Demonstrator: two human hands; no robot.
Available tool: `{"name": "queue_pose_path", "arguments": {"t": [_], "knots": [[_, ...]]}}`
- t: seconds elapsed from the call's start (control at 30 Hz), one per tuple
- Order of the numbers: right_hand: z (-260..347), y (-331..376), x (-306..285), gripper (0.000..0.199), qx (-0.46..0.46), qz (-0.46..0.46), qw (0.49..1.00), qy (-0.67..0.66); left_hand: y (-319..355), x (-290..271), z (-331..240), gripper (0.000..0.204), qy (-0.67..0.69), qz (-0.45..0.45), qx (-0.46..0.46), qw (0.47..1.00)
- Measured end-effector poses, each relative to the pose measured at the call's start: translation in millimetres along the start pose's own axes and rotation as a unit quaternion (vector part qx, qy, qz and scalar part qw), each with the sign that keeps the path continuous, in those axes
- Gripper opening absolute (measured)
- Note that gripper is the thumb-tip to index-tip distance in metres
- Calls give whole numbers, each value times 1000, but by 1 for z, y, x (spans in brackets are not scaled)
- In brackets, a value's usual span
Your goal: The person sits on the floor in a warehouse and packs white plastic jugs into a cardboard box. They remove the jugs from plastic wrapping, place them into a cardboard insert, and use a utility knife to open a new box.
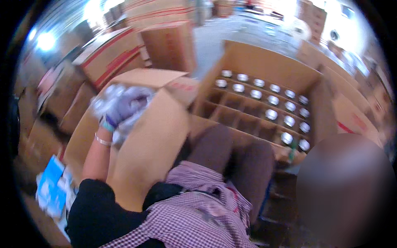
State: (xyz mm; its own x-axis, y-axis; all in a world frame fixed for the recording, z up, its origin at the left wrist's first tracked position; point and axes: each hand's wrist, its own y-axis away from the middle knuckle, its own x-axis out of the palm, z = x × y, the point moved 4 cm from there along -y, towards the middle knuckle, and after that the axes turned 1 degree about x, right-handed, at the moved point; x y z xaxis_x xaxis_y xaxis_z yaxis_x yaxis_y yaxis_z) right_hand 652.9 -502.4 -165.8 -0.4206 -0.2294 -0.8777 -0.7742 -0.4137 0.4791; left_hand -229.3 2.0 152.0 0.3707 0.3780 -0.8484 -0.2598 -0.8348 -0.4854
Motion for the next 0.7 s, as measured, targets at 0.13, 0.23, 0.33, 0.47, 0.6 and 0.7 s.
{"name": "queue_pose_path", "arguments": {"t": [0.13,0.23,0.33,0.47,0.6,0.7], "knots": [[79,-26,-89,65,-93,-8,995,46,120,-85,163,45,-238,72,-316,915],[181,-23,-141,62,-224,-31,974,30,209,-51,201,58,-143,246,-478,831],[314,20,-188,49,-373,-135,918,-18,222,-3,157,69,-15,264,-476,839],[484,106,-198,39,-556,-124,821,-29,247,15,137,90,-45,63,-415,907],[606,218,-181,41,-667,-60,742,-15,210,-36,100,86,-88,-97,-441,888],[654,301,-179,45,-750,-18,658,-64,146,-104,27,75,-131,-253,-245,927]]}}
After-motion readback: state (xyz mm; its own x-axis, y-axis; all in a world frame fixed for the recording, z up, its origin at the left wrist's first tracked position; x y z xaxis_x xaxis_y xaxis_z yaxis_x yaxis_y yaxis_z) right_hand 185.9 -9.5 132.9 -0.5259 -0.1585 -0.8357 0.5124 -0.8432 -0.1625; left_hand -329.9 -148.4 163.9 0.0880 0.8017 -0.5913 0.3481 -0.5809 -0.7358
